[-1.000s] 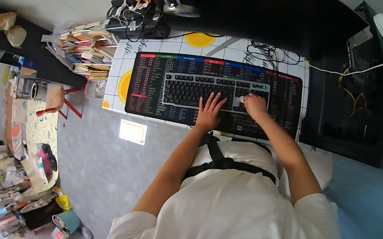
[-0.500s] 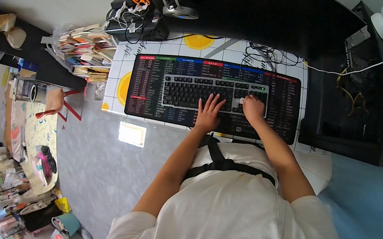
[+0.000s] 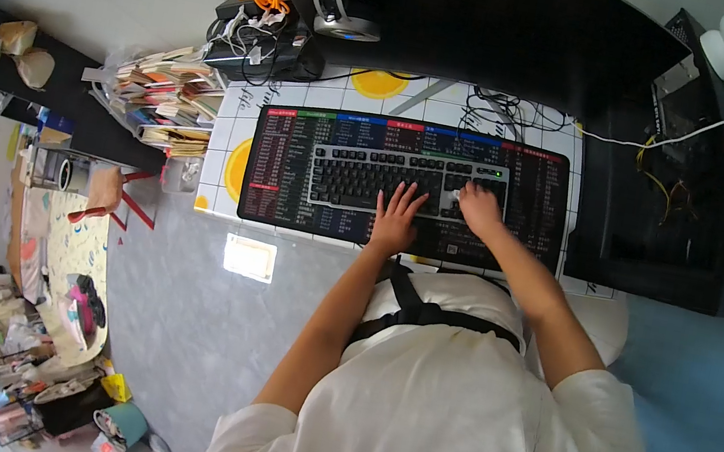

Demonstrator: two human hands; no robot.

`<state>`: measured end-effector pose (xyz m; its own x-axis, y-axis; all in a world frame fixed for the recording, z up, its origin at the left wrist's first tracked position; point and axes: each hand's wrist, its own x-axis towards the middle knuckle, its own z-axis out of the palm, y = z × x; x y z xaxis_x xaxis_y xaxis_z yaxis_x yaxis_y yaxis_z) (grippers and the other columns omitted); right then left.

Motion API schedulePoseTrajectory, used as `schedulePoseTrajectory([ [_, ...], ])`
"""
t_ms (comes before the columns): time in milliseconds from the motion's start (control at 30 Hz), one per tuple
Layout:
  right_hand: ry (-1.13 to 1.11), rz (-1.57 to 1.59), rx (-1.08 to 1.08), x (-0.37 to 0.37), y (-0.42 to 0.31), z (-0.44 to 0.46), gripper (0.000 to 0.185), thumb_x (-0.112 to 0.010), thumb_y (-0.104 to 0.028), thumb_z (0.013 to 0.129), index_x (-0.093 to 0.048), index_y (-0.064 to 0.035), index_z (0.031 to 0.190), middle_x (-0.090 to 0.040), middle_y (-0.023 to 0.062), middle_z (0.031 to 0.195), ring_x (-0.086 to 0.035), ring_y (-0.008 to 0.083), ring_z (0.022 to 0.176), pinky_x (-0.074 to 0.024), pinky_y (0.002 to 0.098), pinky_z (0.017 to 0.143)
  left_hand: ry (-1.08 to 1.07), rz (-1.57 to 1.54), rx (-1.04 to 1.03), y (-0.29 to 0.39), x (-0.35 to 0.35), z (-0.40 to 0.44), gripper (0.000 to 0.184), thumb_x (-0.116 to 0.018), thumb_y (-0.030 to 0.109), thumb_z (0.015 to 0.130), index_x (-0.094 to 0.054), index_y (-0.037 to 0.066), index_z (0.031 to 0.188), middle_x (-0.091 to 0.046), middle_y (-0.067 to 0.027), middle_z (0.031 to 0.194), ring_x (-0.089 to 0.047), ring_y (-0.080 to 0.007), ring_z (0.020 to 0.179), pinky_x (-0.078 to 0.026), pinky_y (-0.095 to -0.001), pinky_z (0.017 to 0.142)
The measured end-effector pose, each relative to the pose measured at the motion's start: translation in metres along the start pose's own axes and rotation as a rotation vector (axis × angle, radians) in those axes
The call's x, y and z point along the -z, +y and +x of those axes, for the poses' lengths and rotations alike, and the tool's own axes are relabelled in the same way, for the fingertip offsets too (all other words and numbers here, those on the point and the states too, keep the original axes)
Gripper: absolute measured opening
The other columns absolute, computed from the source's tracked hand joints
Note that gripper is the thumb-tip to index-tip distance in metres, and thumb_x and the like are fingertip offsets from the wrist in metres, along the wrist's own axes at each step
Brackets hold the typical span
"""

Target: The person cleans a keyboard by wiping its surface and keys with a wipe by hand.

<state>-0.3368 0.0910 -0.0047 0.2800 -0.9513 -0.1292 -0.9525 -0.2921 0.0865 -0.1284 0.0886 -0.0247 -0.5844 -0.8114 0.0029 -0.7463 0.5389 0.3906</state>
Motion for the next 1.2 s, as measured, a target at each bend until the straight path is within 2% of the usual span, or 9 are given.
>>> schedulePoseTrajectory([
  [167, 0.128, -0.016, -0.086, -0.009, -0.003, -0.006, 0.016, -0.057, -0.006, 0.07, -0.06, -0.0005, 0.085, -0.055, 0.0102, 0.091, -0.056, 0.0239, 0.079, -0.0493, 0.0324, 0.065, 0.006, -0.003, -0.013, 0.002, 0.003, -0.001, 0.075, -0.057, 0.012, 0.062, -0.029, 0.023, 0.131, -0.02, -0.0038, 0.14, -0.013, -0.0243, 0.131, -0.007, -0.0546, 0.102],
  [333, -0.184, 0.319, -0.482, 0.009, -0.02, -0.003, 0.014, -0.056, -0.008, 0.071, -0.061, -0.0016, 0.082, -0.057, 0.0107, 0.084, -0.055, 0.0243, 0.081, -0.0495, 0.0341, 0.061, 0.029, 0.01, -0.012, 0.002, 0.002, 0.001, 0.075, -0.057, 0.012, 0.062, -0.03, 0.023, 0.131, -0.02, -0.0046, 0.14, -0.013, -0.0251, 0.131, -0.007, -0.0548, 0.102],
  [400, -0.236, 0.443, -0.466, 0.012, -0.009, -0.003, 0.012, -0.056, -0.007, 0.071, -0.061, -0.0005, 0.081, -0.058, 0.0116, 0.083, -0.056, 0.0246, 0.084, -0.0502, 0.035, 0.061, 0.016, -0.006, -0.016, 0.001, 0.002, -0.001, 0.075, -0.057, 0.012, 0.062, -0.029, 0.023, 0.131, -0.02, -0.0047, 0.14, -0.013, -0.0251, 0.131, -0.007, -0.0552, 0.102],
  [467, -0.075, 0.122, -0.129, 0.008, -0.002, -0.002, 0.012, -0.056, -0.005, 0.071, -0.06, 0.0009, 0.081, -0.058, 0.0125, 0.085, -0.056, 0.0247, 0.085, -0.0507, 0.0346, 0.061, 0.004, -0.007, -0.011, 0.002, 0.002, -0.002, 0.075, -0.058, 0.013, 0.062, -0.029, 0.023, 0.131, -0.02, -0.0046, 0.14, -0.012, -0.0249, 0.131, -0.007, -0.0553, 0.102],
  [633, 0.055, 0.15, -0.333, -0.008, -0.009, 0.002, 0.012, -0.057, -0.013, 0.072, -0.06, -0.0022, 0.074, -0.058, 0.0111, 0.079, -0.058, 0.0259, 0.076, -0.0493, 0.0362, 0.061, -0.013, -0.016, -0.003, 0.002, 0.005, 0.0, 0.076, -0.058, 0.013, 0.062, -0.029, 0.023, 0.131, -0.019, -0.0043, 0.141, -0.011, -0.0243, 0.132, -0.006, -0.0556, 0.102],
  [700, -0.31, 0.32, -0.31, 0.001, -0.002, 0.001, 0.015, -0.056, -0.016, 0.074, -0.061, -0.0012, 0.072, -0.059, 0.0136, 0.076, -0.06, 0.0277, 0.072, -0.0493, 0.0384, 0.06, -0.025, -0.031, 0.006, 0.003, 0.006, -0.001, 0.077, -0.059, 0.013, 0.062, -0.028, 0.023, 0.132, -0.018, -0.004, 0.141, -0.011, -0.0241, 0.132, -0.005, -0.0553, 0.102],
  [800, -0.415, 0.354, -0.196, 0.007, 0.009, 0.003, 0.014, -0.053, -0.011, 0.077, -0.061, 0.0003, 0.073, -0.058, 0.0136, 0.065, -0.059, 0.0263, 0.058, -0.0497, 0.0375, 0.051, -0.022, -0.017, 0.002, 0.002, 0.005, -0.001, 0.077, -0.059, 0.013, 0.062, -0.027, 0.024, 0.132, -0.018, -0.0039, 0.141, -0.011, -0.0243, 0.132, -0.005, -0.0551, 0.102],
  [1000, -0.436, 0.182, 0.02, -0.004, 0.013, 0.014, 0.007, -0.056, -0.005, 0.074, -0.06, 0.001, 0.074, -0.058, 0.0132, 0.068, -0.059, 0.0252, 0.061, -0.0493, 0.039, 0.05, -0.048, 0.023, -0.016, -0.001, 0.002, 0.0, 0.079, -0.063, 0.015, 0.066, -0.023, 0.024, 0.134, -0.013, -0.0052, 0.142, -0.007, -0.0262, 0.132, -0.005, -0.0555, 0.101],
  [1200, -0.29, 0.481, -0.454, 0.036, -0.006, 0.002, 0.013, -0.058, -0.006, 0.072, -0.062, -0.0005, 0.083, -0.06, 0.0147, 0.075, -0.06, 0.0275, 0.067, -0.05, 0.0387, 0.057, -0.041, 0.006, -0.017, -0.001, 0.002, -0.002, 0.081, -0.063, 0.014, 0.065, -0.023, 0.025, 0.134, -0.015, -0.0045, 0.142, -0.008, -0.0253, 0.132, -0.006, -0.0553, 0.101],
])
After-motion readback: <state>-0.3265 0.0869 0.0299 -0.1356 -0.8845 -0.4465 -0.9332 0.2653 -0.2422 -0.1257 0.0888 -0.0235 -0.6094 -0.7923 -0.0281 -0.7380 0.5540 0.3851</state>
